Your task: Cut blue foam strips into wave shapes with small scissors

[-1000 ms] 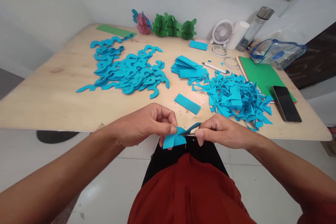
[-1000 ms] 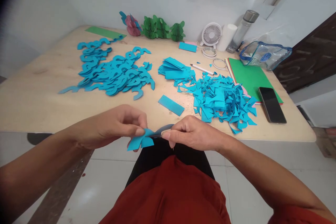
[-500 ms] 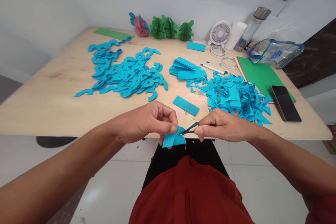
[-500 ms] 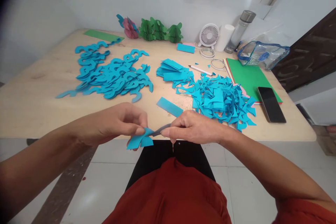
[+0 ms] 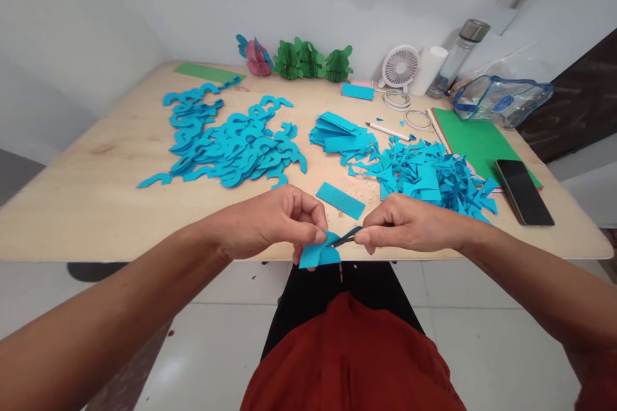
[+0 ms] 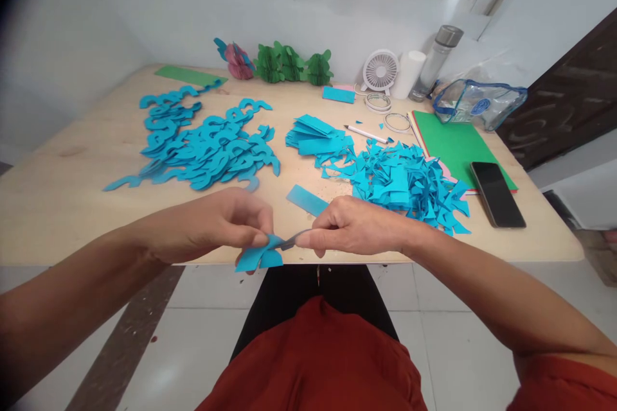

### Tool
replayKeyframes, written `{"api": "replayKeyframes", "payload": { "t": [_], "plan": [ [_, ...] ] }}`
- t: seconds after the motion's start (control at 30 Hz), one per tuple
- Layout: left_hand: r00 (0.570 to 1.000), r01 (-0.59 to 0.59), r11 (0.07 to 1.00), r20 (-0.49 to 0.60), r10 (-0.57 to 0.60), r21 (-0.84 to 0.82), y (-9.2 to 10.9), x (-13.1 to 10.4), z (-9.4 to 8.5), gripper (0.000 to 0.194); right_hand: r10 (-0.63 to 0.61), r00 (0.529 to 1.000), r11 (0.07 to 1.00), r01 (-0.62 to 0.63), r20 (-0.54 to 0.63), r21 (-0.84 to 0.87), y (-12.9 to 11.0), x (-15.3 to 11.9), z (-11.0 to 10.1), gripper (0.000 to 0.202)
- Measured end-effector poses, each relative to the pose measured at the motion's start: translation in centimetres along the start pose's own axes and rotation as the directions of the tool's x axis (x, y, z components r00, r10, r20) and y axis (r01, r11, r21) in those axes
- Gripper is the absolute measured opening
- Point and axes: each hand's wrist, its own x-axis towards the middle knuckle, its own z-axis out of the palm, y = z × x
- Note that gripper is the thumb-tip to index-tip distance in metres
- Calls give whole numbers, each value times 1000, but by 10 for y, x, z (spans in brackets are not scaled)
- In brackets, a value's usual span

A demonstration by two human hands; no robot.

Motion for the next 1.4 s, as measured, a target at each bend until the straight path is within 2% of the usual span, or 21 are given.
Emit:
{"api": "replayKeyframes", "payload": {
  "t": [0.3,0.77,0.97,1.13,1.2,1.27,1.33,1.4],
  "plan": [
    [1000,-11,1000,-11,11,-20,5,10,-8,13,-15,999,1000,15,-28,-2,0,3,-12,45],
    [998,-27,1000,-48,26,-5,18,18,-3,13,-77,997,994,76,-9,-72,-3,5,-32,41],
    [995,-55,998,-82,54,-17,16,20,-3,11,-119,993,988,117,-17,-102,-6,5,-35,40],
    [989,-83,996,-127,77,-42,8,19,-7,14,-92,994,990,86,-51,-114,1,-5,-36,41],
    [975,-121,990,-197,105,-71,1,18,-9,15,-80,991,994,72,-104,-84,7,-12,-33,42],
    [945,-184,978,-293,148,-99,-8,17,-9,15,-42,959,997,57,-280,43,14,-17,-24,45],
    [894,-268,956,-399,201,-118,-18,17,-6,16,-25,895,974,122,-445,191,21,-18,-8,48],
    [823,-357,923,-516,238,-145,-28,19,2,14,-6,851,923,206,-524,325,26,-12,16,49]
  ]
}}
